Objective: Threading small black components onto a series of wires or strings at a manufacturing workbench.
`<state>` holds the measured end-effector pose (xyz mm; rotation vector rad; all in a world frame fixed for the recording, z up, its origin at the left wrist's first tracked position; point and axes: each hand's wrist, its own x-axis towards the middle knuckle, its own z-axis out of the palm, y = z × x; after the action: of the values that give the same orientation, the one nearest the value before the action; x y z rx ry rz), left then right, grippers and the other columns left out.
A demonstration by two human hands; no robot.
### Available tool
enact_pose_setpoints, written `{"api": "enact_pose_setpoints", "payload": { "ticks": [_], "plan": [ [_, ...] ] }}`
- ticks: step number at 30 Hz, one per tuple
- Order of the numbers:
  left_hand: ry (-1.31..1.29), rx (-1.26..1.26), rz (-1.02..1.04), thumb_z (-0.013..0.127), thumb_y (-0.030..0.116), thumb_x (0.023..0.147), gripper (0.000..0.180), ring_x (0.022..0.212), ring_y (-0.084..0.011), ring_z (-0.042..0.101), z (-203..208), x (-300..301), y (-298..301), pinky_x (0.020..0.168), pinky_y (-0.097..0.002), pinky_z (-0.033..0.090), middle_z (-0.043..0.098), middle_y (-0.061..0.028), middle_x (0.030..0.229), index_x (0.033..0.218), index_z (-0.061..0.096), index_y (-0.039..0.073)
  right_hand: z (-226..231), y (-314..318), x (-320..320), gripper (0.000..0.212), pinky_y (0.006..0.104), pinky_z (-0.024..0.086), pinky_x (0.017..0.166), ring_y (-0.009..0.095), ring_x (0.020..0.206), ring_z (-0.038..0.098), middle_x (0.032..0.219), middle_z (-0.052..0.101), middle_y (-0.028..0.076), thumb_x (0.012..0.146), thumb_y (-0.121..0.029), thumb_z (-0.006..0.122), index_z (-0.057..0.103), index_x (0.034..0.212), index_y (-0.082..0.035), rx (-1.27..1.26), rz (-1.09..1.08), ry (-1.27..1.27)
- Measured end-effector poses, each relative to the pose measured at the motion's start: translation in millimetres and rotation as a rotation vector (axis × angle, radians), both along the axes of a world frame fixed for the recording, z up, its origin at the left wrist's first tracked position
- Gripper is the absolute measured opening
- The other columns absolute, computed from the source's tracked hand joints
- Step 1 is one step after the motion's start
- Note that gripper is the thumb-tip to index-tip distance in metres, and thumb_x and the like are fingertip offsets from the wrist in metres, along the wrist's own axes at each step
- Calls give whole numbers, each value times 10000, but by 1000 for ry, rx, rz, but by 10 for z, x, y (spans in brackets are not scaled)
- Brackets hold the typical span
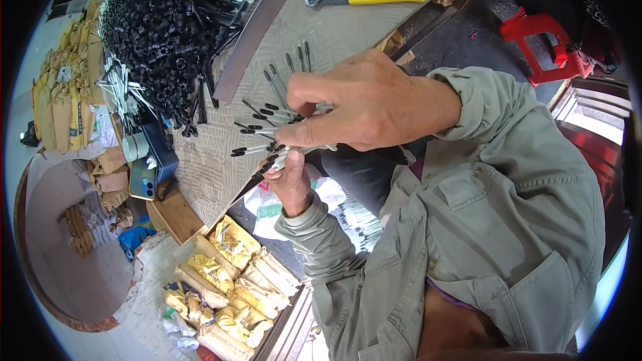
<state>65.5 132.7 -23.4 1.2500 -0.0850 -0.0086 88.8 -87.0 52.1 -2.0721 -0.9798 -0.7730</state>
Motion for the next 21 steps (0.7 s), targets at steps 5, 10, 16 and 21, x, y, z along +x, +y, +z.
{"api": "enact_pose_setpoints", "payload": {
  "ticks": [5,10,16,21],
  "plan": [
    [-7,7,-6,702,132,763,328,917,-165,551,-4,-4,34,875,-340,413,589,-85,1009,1020,549,-4,56,1,-10,256,236,377,400,104,510,513,760,450,5,690,-143,607,626,944,-126,-33,-34,-43],
    [24,22,14,719,74,737,355,890,-158,551,-25,1,38,852,-335,431,584,-76,1007,1036,534,24,97,1,20,243,234,374,401,102,524,505,735,421,8,698,-152,598,616,932,-86,-87,-1,-90],
    [9,50,8,720,53,733,321,877,-148,551,-36,-16,63,864,-333,424,590,-69,982,1004,551,20,37,39,10,239,244,385,406,104,542,525,757,446,12,700,-132,611,617,936,-95,-41,13,-54],
    [-15,16,-1,734,185,753,295,831,-111,524,35,4,-9,798,-285,409,587,-34,921,935,586,5,-54,69,29,292,253,388,404,125,546,536,789,481,17,674,-71,633,628,961,-123,72,75,87]
  ]
}}
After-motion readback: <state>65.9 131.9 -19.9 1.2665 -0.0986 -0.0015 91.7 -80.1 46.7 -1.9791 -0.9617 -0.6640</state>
